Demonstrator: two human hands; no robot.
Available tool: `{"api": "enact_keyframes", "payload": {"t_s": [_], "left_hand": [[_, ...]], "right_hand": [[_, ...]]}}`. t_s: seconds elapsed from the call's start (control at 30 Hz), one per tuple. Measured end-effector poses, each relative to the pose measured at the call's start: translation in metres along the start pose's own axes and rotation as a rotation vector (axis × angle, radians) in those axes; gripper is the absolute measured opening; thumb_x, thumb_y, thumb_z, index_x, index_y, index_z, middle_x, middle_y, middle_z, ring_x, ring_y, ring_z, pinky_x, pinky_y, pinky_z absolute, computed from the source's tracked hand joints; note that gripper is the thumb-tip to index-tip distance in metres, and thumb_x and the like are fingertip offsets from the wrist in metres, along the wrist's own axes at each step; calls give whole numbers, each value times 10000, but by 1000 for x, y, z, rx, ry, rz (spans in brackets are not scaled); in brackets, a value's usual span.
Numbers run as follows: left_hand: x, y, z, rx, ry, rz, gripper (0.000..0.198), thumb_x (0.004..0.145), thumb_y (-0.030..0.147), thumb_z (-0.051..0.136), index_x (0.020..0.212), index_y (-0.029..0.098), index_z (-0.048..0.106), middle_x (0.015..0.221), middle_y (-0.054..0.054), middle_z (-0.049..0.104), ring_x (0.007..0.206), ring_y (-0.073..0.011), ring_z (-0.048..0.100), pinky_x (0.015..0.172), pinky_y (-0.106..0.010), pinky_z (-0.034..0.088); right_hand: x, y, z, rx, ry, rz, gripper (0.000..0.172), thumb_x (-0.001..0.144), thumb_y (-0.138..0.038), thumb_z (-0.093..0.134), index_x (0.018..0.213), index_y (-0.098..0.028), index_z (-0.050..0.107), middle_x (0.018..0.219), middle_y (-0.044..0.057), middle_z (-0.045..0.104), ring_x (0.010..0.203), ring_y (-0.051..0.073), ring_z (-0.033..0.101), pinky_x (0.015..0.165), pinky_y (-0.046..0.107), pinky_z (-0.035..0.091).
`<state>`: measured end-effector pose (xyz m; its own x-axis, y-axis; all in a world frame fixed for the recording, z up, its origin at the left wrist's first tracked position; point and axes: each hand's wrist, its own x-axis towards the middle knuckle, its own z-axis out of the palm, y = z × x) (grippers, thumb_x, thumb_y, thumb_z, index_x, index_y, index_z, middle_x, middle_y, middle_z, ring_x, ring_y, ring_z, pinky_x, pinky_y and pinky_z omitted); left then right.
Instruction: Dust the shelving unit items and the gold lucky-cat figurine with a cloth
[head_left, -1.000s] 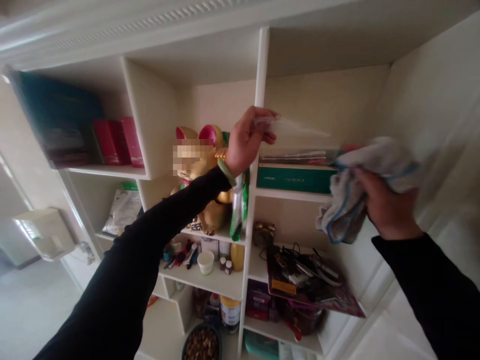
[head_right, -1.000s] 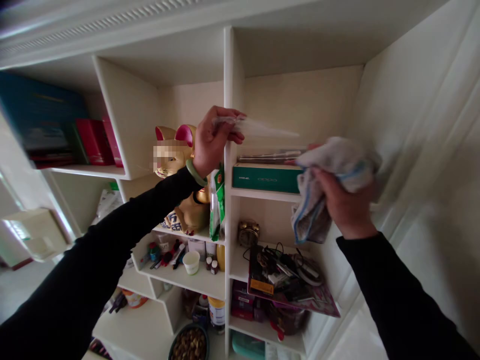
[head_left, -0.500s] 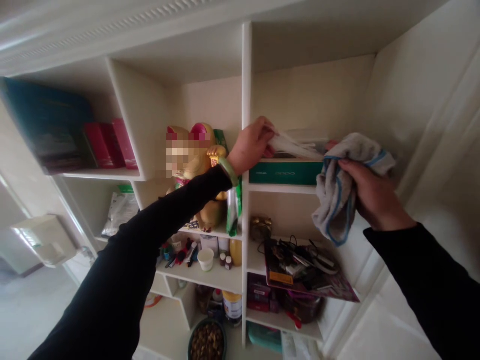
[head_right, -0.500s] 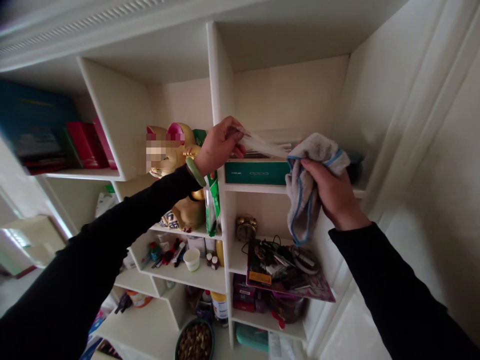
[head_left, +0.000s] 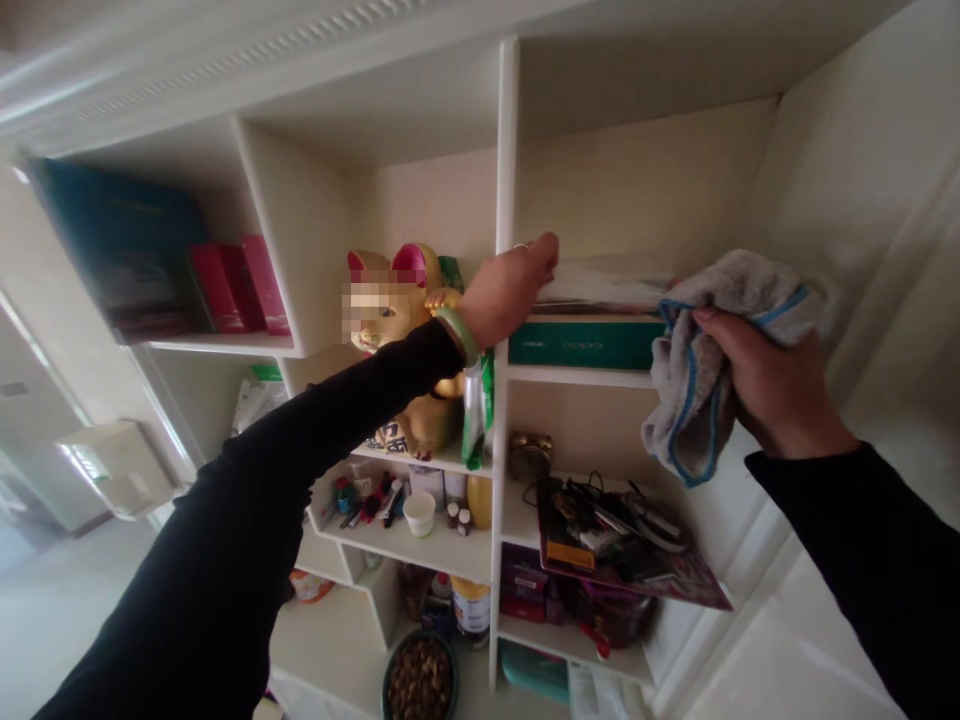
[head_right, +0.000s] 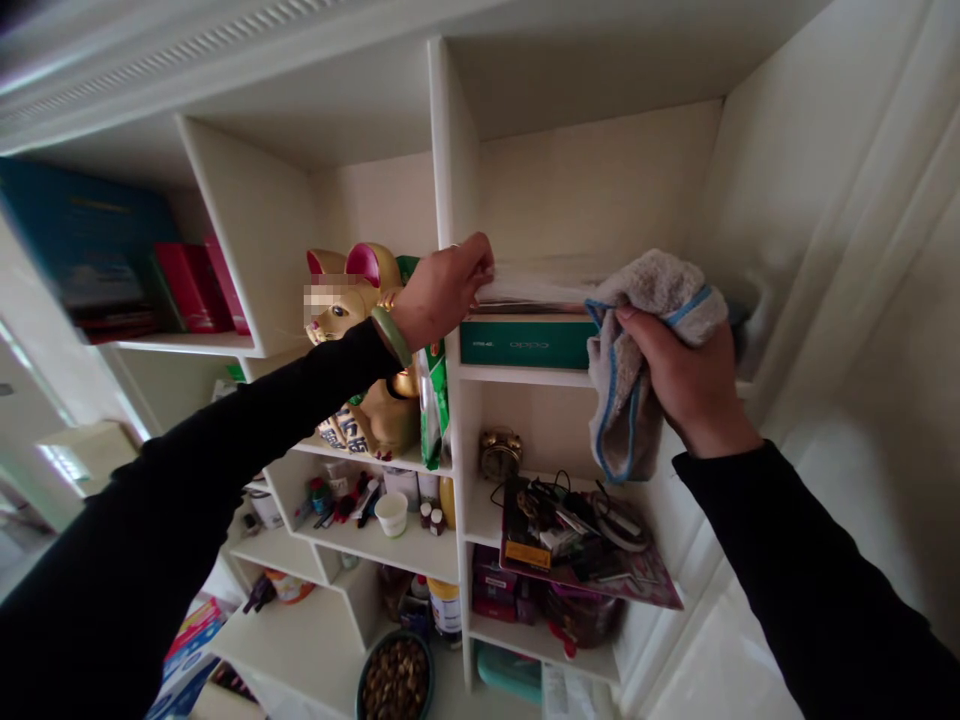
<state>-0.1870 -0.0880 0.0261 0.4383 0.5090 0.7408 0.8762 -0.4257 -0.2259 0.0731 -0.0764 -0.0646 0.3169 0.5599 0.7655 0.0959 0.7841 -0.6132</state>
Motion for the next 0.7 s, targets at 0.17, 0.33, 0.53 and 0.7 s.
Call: {"api": "enact_keyframes", "payload": {"t_s": [0.17, 0.33, 0.53, 0.7], "left_hand": [[2, 9, 11, 180, -112, 43, 385, 1067, 48, 440, 1360, 179, 653, 1203, -125, 773, 1111, -250, 753, 904, -338, 548], [0, 21, 13, 340, -210, 148, 442, 1037, 6, 410, 1307, 102, 747, 1362, -214, 725, 1316, -311, 657, 935, -364, 549], [-8, 32, 5, 396, -203, 126, 437, 1041, 51, 419, 1275, 75, 786, 1357, -243, 732, 1392, -370, 564, 942, -408, 530], [-21, 37, 6, 412, -73, 211, 535, 1090, 73, 312, 1470, 110, 686, 1618, -221, 600, 1441, -357, 542, 1028, -458, 504]], "right_hand": [[-1, 4, -5, -179, 51, -108, 296, 700, -455, 816, 899, -238, 786, 1068, 85, 841, 1095, 319, 786, 1128, 506, 587], [-5, 10, -5, -313, -78, -120, 327, 736, -501, 774, 931, -241, 804, 1131, 129, 856, 1193, 358, 776, 1227, 564, 505], [-4, 10, -3, -312, -143, -43, 405, 719, -502, 804, 1007, -219, 831, 1201, 136, 856, 1230, 355, 771, 1195, 541, 546], [-2, 6, -4, -329, -187, -33, 422, 730, -464, 800, 1067, -212, 838, 1228, 133, 852, 1250, 352, 763, 1218, 542, 526]]}}
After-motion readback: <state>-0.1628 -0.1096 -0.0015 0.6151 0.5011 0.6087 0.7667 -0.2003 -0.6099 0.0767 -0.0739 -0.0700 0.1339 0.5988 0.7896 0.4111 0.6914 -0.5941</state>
